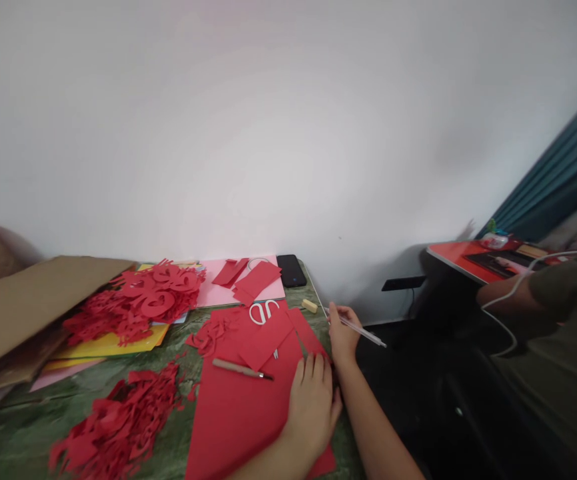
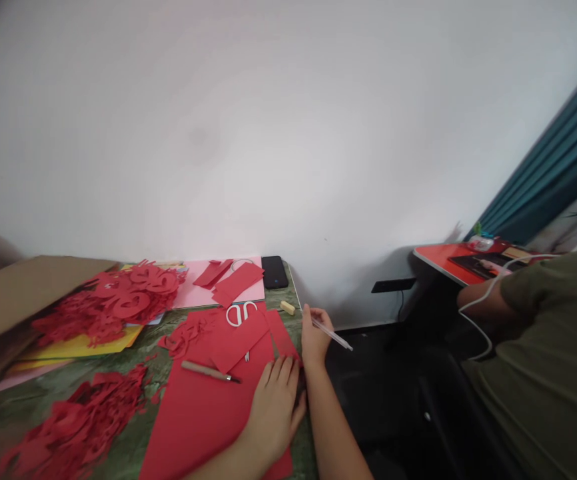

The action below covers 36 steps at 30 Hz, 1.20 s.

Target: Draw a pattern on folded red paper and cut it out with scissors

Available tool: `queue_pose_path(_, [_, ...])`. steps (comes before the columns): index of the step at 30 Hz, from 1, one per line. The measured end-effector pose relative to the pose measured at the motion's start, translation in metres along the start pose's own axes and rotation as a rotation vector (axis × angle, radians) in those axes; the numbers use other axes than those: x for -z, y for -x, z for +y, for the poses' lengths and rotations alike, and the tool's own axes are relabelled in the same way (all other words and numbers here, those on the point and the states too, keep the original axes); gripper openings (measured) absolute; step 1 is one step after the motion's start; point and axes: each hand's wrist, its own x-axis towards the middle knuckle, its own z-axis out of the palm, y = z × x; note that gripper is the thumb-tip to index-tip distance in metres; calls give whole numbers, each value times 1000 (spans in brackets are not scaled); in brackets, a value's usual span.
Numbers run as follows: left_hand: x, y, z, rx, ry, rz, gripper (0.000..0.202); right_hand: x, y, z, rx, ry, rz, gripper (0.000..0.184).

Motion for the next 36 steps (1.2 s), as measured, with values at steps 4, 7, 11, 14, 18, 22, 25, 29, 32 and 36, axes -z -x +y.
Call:
queue_pose_path(4, [-3,1,0,-5,-53,58,44,6,6,-3,5,7,10,29])
queue_pose_path(7, [-2,1,-1,-19,-73,81,45,11,16,-8,8,13,-22,31])
queue_pose_path(11, [1,5,4,-43,-100,98,46,20,31,-15,12,28,-99,37])
queue_pose_path(14, [0,12,8,-34,-88,76,47,24,36,-15,15,46,-122,40])
queue_pose_path(18, [-5,21,8,-20,-8,22,49,25,34,-9,11,76,-140,43])
queue_pose_path(22, [-7,23,5,3,56,0,51,19,29,-6,18,78,-192,37])
queue_pose_path(25, [-5,23,7,37,61,5,51,13,24,-7,23,78,-264,30])
queue_pose_path(29, [-1,24,9,70,83,-20,51,11,19,-6,37,104,-359,37])
queue_pose_path(32, [-2,24,7,95,120,-12,54,13,17,-3,55,132,-398,40])
queue_pose_path(36, [-5,24,4,112,172,-13,56,14,18,-1,67,163,-458,39])
